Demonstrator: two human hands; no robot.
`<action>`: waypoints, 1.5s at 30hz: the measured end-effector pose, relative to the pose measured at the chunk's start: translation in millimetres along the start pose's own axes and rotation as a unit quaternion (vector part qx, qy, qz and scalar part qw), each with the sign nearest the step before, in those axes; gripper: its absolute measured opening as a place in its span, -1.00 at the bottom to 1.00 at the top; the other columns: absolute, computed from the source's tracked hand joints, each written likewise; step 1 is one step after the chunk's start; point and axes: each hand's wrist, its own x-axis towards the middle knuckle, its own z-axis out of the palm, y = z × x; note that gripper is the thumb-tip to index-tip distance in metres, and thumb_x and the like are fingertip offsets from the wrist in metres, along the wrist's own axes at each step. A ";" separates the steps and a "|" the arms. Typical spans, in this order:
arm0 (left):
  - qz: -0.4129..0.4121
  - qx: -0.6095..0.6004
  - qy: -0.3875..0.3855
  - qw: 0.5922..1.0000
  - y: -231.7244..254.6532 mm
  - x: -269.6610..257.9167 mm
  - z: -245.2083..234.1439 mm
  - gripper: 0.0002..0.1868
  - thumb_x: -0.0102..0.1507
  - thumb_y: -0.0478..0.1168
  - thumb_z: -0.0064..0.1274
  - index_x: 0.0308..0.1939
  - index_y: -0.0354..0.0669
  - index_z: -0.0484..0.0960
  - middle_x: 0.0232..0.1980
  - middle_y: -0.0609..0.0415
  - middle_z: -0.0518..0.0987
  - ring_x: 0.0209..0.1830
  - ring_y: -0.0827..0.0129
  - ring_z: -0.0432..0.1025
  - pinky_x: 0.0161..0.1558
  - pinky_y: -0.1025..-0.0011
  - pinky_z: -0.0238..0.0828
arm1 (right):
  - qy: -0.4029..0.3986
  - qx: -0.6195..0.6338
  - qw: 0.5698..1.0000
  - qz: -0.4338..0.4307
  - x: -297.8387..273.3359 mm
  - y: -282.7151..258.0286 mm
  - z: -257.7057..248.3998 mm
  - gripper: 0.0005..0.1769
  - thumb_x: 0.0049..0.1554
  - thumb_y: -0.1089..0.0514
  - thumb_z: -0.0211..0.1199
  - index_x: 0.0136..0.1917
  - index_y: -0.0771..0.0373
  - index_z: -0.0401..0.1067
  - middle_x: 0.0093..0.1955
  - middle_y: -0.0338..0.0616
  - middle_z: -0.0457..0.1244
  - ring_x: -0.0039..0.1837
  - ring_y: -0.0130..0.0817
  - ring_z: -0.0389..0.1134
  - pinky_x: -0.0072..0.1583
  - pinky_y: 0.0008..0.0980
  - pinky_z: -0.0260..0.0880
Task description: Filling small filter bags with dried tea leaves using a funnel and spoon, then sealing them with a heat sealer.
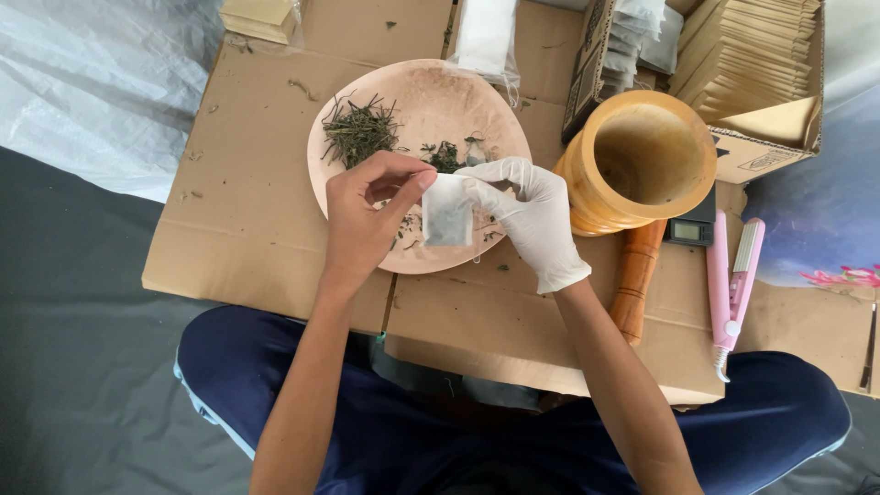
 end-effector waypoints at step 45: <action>-0.103 -0.026 -0.096 0.990 -10.3 -8.2 22.2 -0.73 0.28 -0.13 0.38 -0.17 -0.24 0.66 -0.30 -0.01 0.66 -0.20 0.42 0.54 -0.15 0.37 0.64 | 0.011 0.025 0.999 -0.045 -1.7 -6.8 1.0 -0.78 0.10 0.30 0.56 0.03 0.26 0.64 -0.16 -0.16 0.44 -0.04 -0.53 0.33 0.21 -0.29 0.45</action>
